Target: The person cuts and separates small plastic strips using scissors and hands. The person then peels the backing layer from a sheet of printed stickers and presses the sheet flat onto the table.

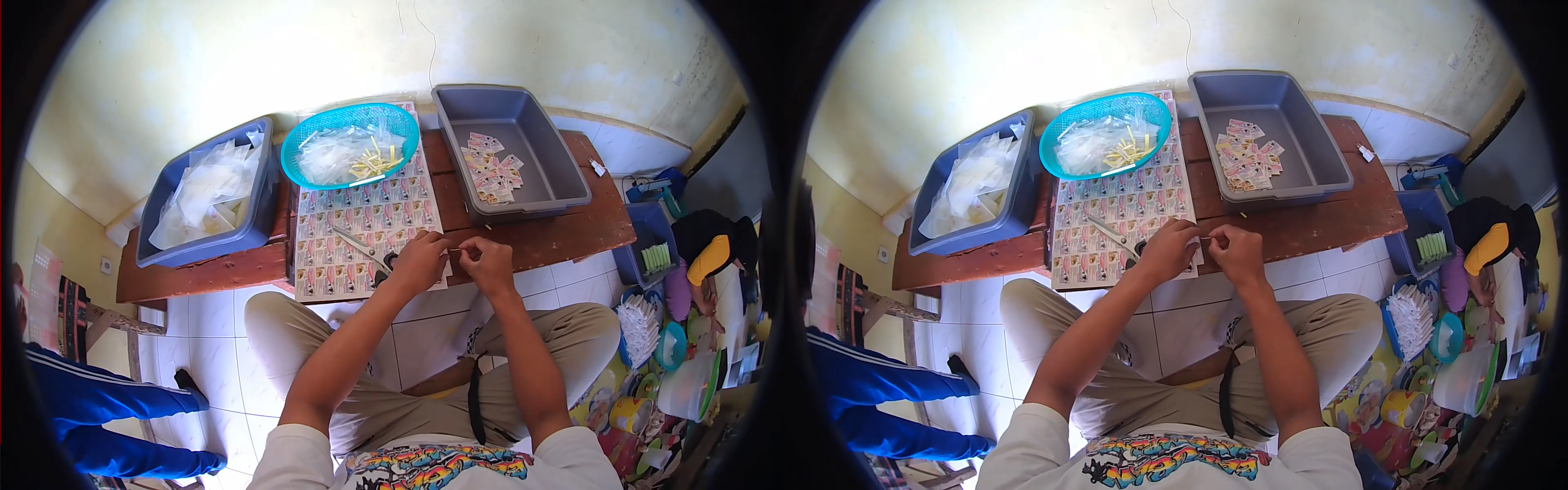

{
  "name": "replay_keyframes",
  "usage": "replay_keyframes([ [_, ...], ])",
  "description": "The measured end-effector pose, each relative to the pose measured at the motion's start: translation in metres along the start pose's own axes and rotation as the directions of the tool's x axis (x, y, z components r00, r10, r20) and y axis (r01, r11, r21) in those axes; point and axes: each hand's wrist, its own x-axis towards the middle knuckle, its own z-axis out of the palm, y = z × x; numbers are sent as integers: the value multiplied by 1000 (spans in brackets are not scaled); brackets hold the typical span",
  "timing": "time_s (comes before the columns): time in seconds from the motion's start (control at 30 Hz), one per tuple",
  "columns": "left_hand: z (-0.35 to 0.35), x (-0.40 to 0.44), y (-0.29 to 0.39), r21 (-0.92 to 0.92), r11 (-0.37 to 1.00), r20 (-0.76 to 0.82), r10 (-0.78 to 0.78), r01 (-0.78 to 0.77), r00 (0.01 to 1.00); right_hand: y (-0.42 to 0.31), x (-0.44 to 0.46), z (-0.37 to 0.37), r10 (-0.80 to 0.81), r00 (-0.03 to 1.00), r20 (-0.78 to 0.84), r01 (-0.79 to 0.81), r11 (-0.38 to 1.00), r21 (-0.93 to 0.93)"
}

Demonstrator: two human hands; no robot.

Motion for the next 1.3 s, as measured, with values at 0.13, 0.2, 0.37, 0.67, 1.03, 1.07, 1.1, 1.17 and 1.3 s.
replay_keyframes([
  [0.13, -4, 6, 7, -104, 992, -5, -77, 76, 997, -24, 5, -12, 45, 999, -8, -45, 997, 62],
  [0.2, -8, 10, 9, -122, 990, -34, -79, 74, 996, -31, 8, -15, 32, 999, -25, -30, 997, 71],
  [0.37, -38, 21, 4, -295, 955, -237, -78, 5, 968, -55, 26, -10, -51, 996, -79, 57, 995, 77],
  [0.67, -134, 44, -28, -194, 978, -440, -153, 73, 885, -122, 105, 29, -234, 964, -128, 251, 958, 140],
  [1.03, -147, 56, -97, -141, 962, -472, -274, 235, 838, -115, 170, 97, -435, 895, -101, 440, 897, 38],
  [1.07, -144, 57, -99, -130, 960, -469, -281, 249, 837, -112, 172, 99, -434, 897, -87, 436, 900, 3],
  [1.1, -143, 58, -99, -119, 958, -464, -286, 261, 838, -111, 172, 101, -433, 898, -81, 435, 901, 6],
  [1.17, -142, 58, -99, -122, 955, -446, -296, 270, 845, -109, 170, 101, -388, 916, -105, 395, 917, 54],
  [1.3, -147, 55, -83, -94, 951, -402, -308, 296, 862, -101, 163, 95, -409, 902, -139, 418, 908, 42],
])
